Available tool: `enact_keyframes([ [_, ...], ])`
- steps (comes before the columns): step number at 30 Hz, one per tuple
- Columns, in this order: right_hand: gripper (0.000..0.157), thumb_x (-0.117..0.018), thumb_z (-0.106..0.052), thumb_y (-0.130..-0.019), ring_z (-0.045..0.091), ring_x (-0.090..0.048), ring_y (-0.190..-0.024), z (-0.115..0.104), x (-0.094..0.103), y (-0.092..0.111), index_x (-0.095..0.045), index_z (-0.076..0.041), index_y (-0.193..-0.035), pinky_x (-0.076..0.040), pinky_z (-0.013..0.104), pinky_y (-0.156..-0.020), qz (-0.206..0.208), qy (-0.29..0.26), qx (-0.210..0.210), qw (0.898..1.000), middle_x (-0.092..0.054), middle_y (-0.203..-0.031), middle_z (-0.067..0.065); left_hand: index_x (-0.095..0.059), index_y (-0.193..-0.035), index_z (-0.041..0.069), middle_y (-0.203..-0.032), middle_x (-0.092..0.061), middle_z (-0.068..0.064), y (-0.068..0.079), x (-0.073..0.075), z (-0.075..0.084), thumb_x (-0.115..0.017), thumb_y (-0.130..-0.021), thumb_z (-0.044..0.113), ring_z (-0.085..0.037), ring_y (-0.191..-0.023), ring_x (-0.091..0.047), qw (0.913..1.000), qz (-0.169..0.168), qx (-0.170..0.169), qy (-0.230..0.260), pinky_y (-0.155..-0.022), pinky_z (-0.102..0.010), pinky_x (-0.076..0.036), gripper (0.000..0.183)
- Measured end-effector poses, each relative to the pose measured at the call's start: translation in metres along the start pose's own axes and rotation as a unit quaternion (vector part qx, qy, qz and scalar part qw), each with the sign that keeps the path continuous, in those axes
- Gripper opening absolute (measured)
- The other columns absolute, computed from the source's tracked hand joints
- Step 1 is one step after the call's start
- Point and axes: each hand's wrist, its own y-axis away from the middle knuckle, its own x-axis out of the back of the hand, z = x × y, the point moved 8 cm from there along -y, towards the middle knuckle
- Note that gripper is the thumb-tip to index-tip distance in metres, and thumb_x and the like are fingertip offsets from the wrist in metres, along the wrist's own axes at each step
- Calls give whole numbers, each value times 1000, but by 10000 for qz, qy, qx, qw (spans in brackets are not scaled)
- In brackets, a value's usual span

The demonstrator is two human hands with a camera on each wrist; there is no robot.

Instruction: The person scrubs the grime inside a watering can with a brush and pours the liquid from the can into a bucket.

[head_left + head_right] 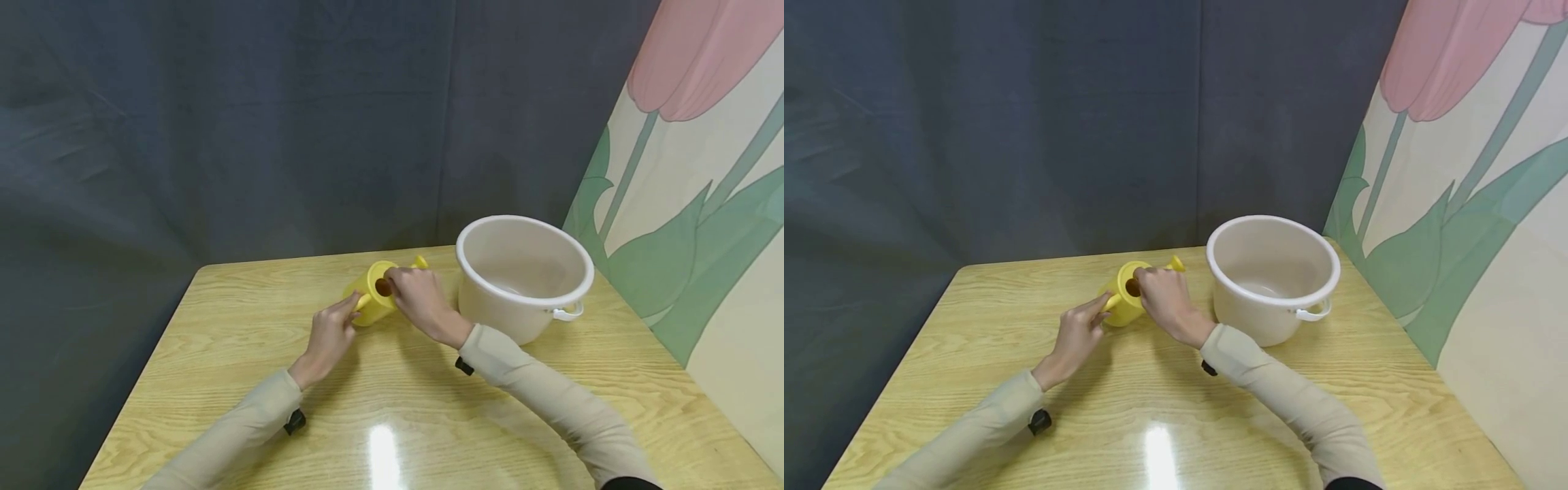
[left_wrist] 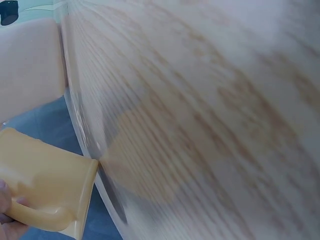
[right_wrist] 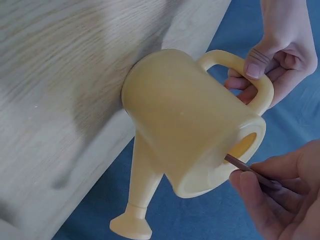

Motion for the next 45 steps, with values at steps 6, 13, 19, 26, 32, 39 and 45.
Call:
enact_keyframes([
  [6, 10, -66, 2, -90, 17, -63, -60, -2, 4, 1, -72, -5, -87, -52, 35, -48, 114, -87, 135, 9998, -72, -77, 5, -62, -120, -13, -119, -63, -27, 1, 1, 0, -69, -79, -21, -36, -99, -69, 10000, -29, 3, 31, -77, -34, -59, 42],
  [13, 9, -70, 1, -88, 21, -68, -66, -6, 20, 1, -75, -4, -94, -55, 35, -51, 461, -157, 251, 9985, -74, -84, 8, -62, -120, -13, -120, -62, -28, 0, 2, 0, -69, -79, -22, -37, -100, -68, 10000, 21, -31, 58, -78, -34, -59, 43],
  [19, 8, -68, 2, -89, 18, -65, -63, -5, 13, 1, -74, -4, -90, -54, 31, -50, 301, -148, 266, 9991, -73, -80, 6, -62, -120, -13, -120, -62, -27, 0, 1, -1, -68, -78, -23, -37, -100, -68, 10000, -1, -5, 60, -78, -33, -59, 44],
  [26, 16, -64, 6, -89, 13, -57, -55, -2, 1, 4, -70, -8, -83, -46, 29, -43, 155, 20, 355, 9992, -67, -70, 3, -62, -121, -13, -119, -63, -27, 1, -1, -1, -69, -79, -22, -36, -99, -69, 9999, -44, 55, 86, -77, -33, -60, 44],
  [32, 15, -70, 4, -87, 20, -69, -64, -2, 10, 4, -73, -3, -100, -53, 31, -47, 364, 61, 392, 9985, -75, -83, 8, -62, -120, -14, -117, -64, -28, -1, 2, 0, -68, -78, -22, -36, -98, -69, 10000, 11, 8, 83, -77, -33, -59, 43],
  [39, 8, -76, -4, -85, 17, -63, -53, -6, 23, 7, -74, -5, -92, -47, 31, -40, 844, 7, 498, 9952, -73, -75, 7, -62, -120, -13, -117, -64, -27, -2, 2, -2, -69, -80, -20, -36, -98, -69, 10000, -41, 51, 55, -78, -35, -59, 41],
  [45, 5, -72, -3, -88, 16, -62, -53, -7, 19, 9, -74, -7, -91, -45, 31, -39, 734, 150, 506, 9959, -72, -73, 4, -62, -120, -14, -117, -63, -28, -1, 3, -2, -69, -79, -21, -36, -97, -69, 9999, -1, 53, 89, -78, -34, -59, 42],
])
